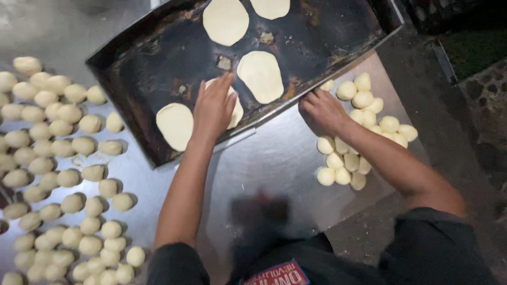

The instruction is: The person rolls small balls of dough into flat oval shapes using a rolling pin and places them onto a metal baking tray.

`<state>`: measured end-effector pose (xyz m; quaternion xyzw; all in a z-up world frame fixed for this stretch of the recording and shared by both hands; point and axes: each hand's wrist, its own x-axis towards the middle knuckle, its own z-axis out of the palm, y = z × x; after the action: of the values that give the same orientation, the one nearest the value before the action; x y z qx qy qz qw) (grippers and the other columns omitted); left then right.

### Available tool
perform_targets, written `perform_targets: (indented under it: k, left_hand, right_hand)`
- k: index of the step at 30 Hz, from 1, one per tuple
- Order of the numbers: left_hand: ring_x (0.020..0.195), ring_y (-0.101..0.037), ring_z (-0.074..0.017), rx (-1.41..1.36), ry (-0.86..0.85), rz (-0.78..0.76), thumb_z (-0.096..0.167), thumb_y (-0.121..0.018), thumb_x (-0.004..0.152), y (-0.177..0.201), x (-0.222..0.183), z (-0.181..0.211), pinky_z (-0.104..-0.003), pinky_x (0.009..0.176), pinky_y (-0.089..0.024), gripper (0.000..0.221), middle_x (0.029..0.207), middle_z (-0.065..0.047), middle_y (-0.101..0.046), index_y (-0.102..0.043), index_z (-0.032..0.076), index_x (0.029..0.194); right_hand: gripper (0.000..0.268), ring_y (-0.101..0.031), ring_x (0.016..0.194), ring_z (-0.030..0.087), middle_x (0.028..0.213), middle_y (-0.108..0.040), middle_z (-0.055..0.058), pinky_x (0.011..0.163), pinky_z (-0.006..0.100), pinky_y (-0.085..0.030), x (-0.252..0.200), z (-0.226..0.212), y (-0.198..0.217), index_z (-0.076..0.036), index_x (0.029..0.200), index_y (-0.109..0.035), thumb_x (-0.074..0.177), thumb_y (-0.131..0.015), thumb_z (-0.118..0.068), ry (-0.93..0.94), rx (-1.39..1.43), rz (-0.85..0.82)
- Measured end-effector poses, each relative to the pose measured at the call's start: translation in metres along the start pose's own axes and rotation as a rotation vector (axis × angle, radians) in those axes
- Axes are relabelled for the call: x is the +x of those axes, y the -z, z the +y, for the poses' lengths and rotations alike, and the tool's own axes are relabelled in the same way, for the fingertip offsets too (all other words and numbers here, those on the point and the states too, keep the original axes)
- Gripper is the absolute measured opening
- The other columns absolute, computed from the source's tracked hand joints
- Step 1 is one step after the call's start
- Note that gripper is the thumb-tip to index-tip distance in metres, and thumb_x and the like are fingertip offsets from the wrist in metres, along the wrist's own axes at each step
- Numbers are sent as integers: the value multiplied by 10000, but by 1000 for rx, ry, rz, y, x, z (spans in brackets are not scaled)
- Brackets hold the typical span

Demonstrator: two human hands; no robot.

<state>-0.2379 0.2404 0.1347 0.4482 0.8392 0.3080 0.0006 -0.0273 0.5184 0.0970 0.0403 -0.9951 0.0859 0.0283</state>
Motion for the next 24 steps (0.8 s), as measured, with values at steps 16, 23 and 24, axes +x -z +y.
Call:
perform_targets:
  k: [16, 23, 24]
  left_hand:
    - [1231, -638, -377, -145, 610, 150, 183, -576, 1007, 86, -421, 68, -450, 1042, -491, 368, 1335, -204, -669, -642, 50, 1344]
    - [1218, -635, -377, -186, 628, 169, 198, -585, 1009, 93, -496, 80, -446, 1024, -496, 376, 1320, -199, -669, -635, 51, 1352]
    - [1231, -633, -376, -189, 628, 192, 197, -582, 1017, 94, -501, 79, -445, 1030, -499, 364, 1330, -197, -668, -637, 54, 1347]
  right_hand:
    - [569, -540, 1124, 433, 1331, -567, 245, 961, 509, -457, -114, -278, -69, 1, 1291, -607, 757, -754, -133, 60, 414, 48]
    - [337, -607, 1162, 361, 1225, -677, 131, 1014, 444, -509, -107, -318, -92, -81, 1224, -655, 901, -723, -151, 55, 479, -60]
    - [350, -593, 1206, 354, 1284, -662, 127, 1052, 446, -496, -100, -318, -93, -88, 1254, -649, 921, -709, -177, 63, 455, -75]
